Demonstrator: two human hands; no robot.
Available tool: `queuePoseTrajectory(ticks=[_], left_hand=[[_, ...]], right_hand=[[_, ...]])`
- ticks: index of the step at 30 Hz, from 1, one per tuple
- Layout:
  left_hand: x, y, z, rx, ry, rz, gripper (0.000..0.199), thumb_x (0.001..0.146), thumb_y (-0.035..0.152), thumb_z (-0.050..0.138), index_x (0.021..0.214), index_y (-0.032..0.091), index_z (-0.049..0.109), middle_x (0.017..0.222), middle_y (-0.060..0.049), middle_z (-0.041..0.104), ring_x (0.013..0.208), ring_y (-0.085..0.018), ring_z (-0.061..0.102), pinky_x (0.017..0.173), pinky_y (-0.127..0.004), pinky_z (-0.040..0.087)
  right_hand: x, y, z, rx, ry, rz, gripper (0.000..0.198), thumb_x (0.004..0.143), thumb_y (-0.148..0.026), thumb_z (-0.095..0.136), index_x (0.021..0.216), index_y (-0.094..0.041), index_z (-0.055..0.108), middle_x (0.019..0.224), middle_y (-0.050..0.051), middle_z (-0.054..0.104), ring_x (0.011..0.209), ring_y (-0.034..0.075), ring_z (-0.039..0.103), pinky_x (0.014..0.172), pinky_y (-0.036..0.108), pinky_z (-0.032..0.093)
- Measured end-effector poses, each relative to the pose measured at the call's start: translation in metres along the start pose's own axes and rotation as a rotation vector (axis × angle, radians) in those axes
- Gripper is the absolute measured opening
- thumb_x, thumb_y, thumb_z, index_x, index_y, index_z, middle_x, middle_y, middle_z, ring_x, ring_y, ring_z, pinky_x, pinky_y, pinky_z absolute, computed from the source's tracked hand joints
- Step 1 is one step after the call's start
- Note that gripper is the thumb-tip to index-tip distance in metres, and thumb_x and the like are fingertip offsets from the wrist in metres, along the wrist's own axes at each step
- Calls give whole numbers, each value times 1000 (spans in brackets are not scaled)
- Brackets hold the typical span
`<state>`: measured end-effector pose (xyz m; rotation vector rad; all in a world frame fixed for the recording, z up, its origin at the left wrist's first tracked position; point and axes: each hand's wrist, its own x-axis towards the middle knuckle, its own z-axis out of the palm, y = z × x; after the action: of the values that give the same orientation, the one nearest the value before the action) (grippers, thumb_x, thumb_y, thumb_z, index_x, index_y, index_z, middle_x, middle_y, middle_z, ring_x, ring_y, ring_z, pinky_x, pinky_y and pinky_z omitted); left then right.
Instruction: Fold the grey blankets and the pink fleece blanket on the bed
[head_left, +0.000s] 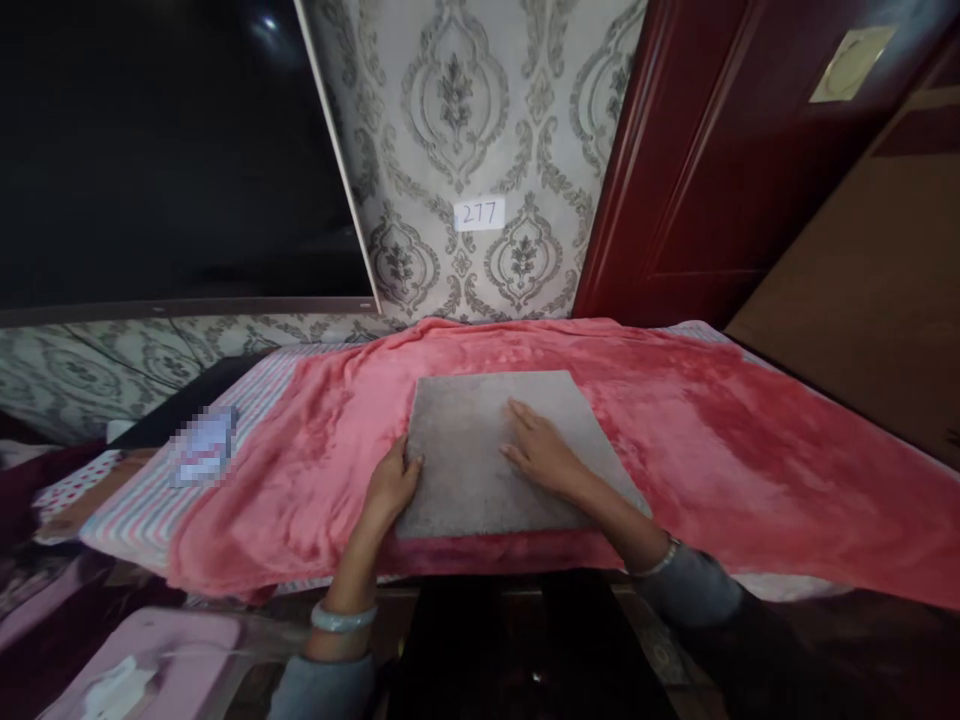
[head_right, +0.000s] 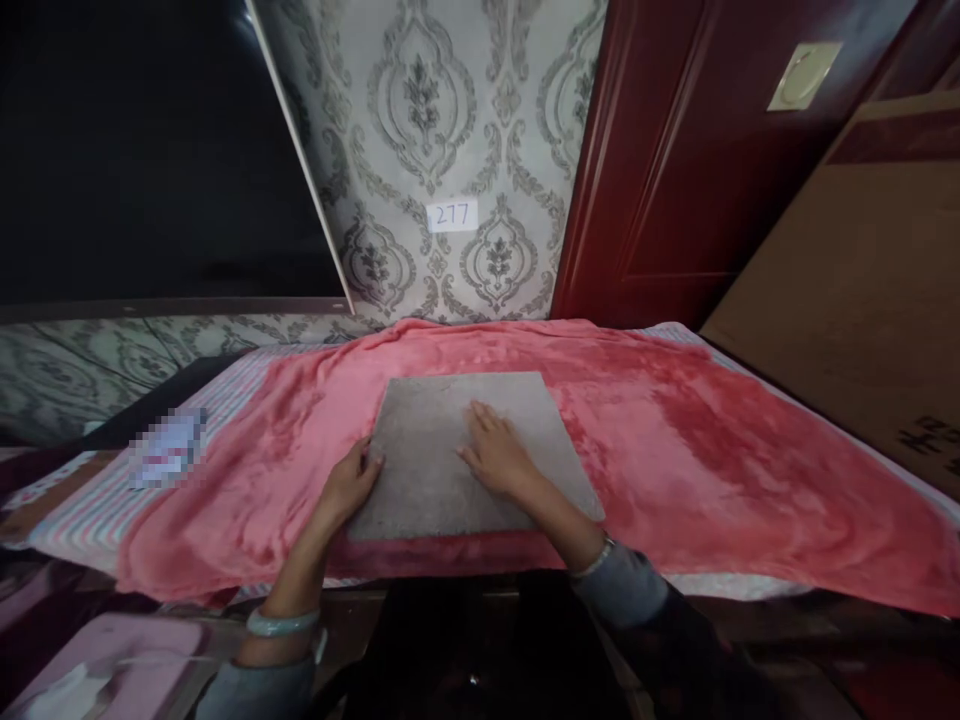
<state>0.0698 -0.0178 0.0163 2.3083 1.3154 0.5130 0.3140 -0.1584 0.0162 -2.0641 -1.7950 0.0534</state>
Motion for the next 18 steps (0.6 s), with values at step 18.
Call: queuePoseTrajectory(ticks=[18], left_hand=[[40,30,36,433,-70,182,59,99,32,32,153,8,34,163,-18,26,152,-30,20,120,-52,27]], right_hand=[[119,-4,39,-138,-164,27,55,104,-49,41,155,-29,38,162,4,26,149,28,22,120,53,19]])
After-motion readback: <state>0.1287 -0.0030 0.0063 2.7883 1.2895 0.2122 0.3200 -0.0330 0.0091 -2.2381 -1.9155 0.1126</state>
